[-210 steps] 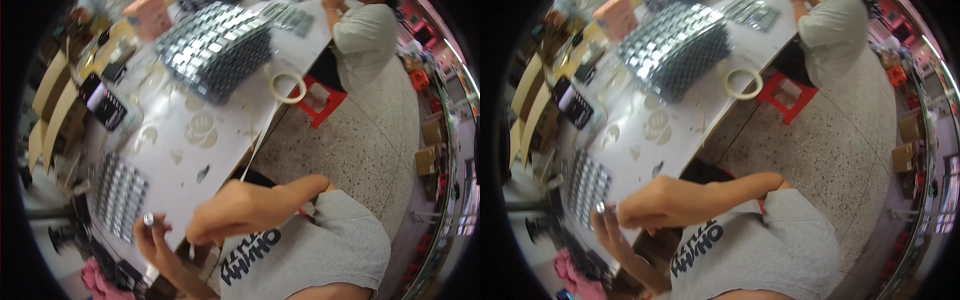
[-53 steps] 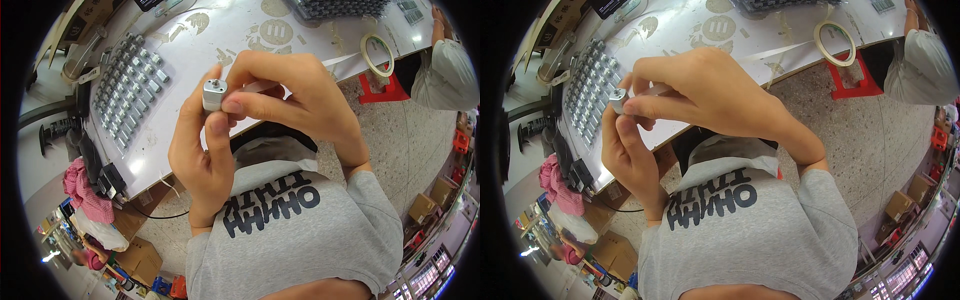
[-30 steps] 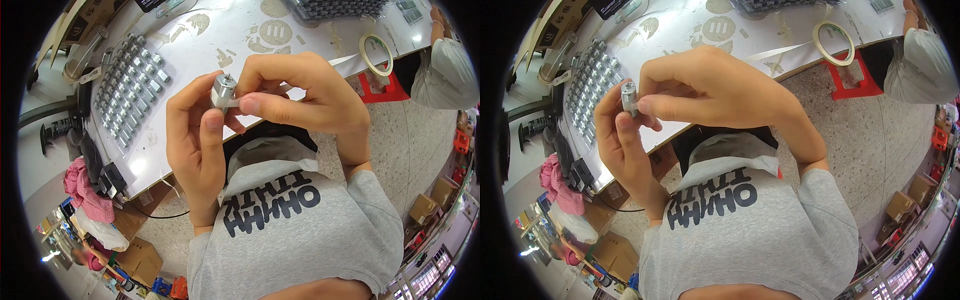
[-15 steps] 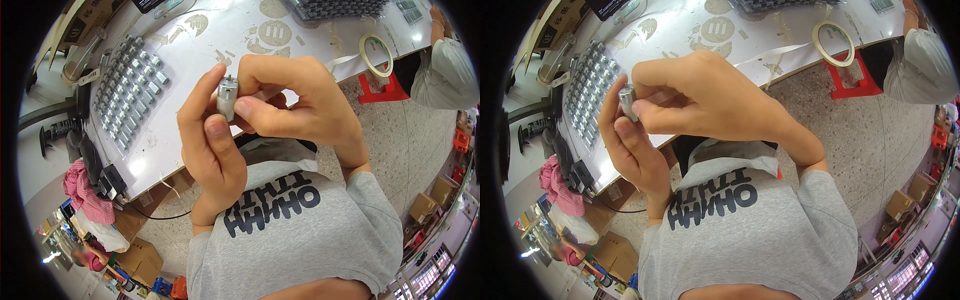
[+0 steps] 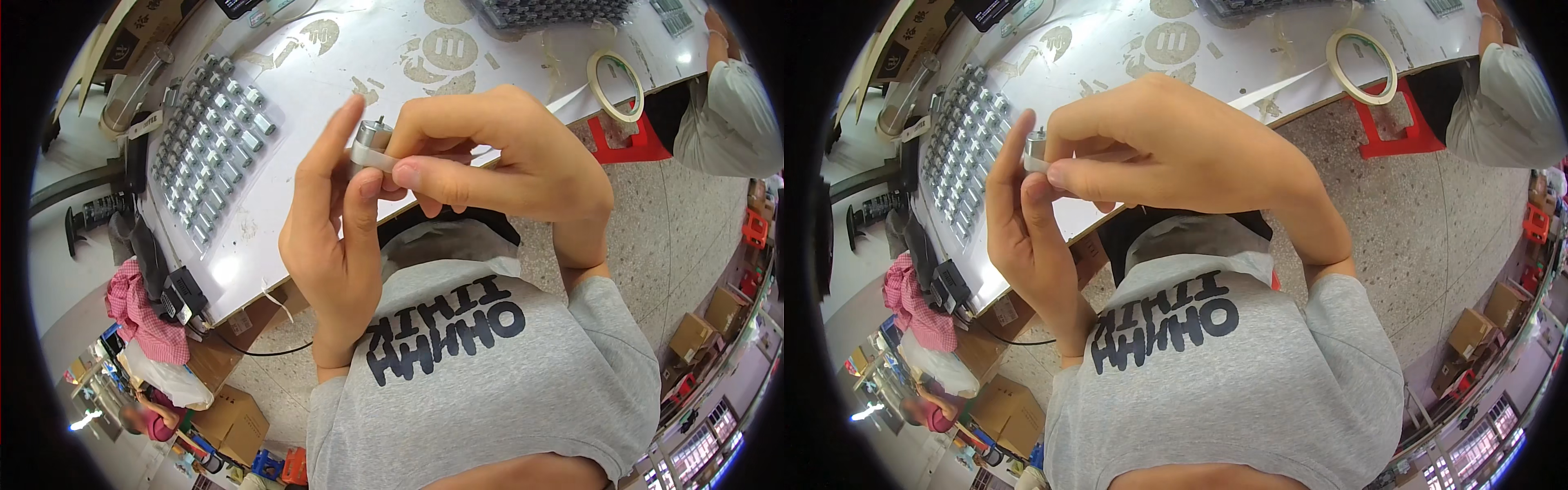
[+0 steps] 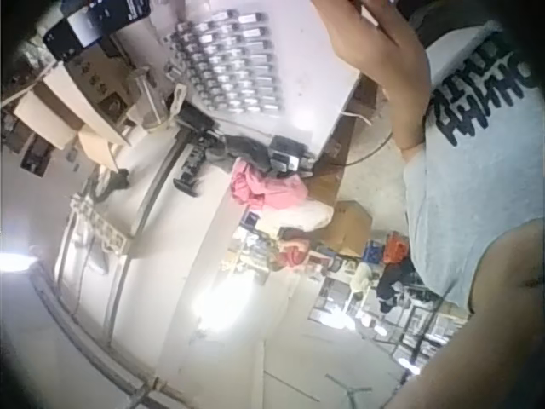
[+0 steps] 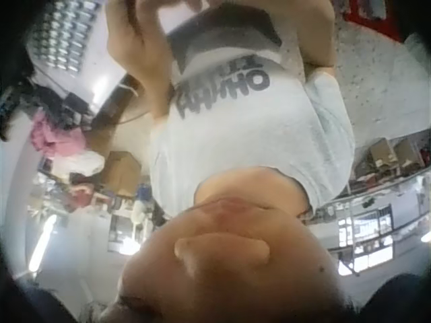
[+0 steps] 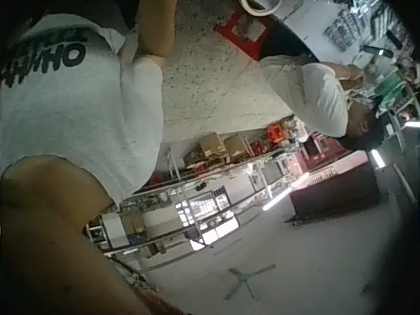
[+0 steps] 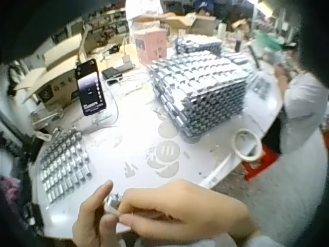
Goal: The person repeatedly picks up small silver cylindrical components from a table and wraps them with a strip of white tape. The person handles the components one at a time, rotating them to apply the tape, and places the finished items back on the table.
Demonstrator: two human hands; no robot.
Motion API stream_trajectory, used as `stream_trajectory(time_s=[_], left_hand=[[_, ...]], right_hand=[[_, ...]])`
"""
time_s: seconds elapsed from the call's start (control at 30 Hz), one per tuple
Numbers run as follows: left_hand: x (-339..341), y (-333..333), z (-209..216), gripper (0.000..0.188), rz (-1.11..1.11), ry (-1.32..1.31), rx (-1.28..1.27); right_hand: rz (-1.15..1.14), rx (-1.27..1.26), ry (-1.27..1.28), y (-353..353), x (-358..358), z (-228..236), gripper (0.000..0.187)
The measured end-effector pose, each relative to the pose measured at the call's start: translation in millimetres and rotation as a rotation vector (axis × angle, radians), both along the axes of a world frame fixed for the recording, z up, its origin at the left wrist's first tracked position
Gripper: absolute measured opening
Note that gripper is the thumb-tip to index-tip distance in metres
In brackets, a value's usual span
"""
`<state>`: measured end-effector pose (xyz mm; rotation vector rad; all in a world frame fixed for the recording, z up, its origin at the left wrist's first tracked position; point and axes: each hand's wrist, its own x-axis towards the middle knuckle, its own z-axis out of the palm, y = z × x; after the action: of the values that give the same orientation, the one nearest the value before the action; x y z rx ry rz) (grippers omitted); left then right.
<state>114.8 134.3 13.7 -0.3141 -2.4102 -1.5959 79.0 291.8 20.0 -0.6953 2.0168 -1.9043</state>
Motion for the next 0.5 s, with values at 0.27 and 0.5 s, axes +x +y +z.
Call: stream_trajectory(time_s=[0.27, 0.5], left_hand=[[-4, -8, 10, 0.045, -0.193, 0.023, -0.12], [-3, -11, 6, 0.043, -0.157, 0.058, 0.054]], right_hand=[[0.013, 0.101, 0.119, 9, -1, -1, 0.015], [0.069, 0.065, 0.036, 8, 3, 9, 0.011]])
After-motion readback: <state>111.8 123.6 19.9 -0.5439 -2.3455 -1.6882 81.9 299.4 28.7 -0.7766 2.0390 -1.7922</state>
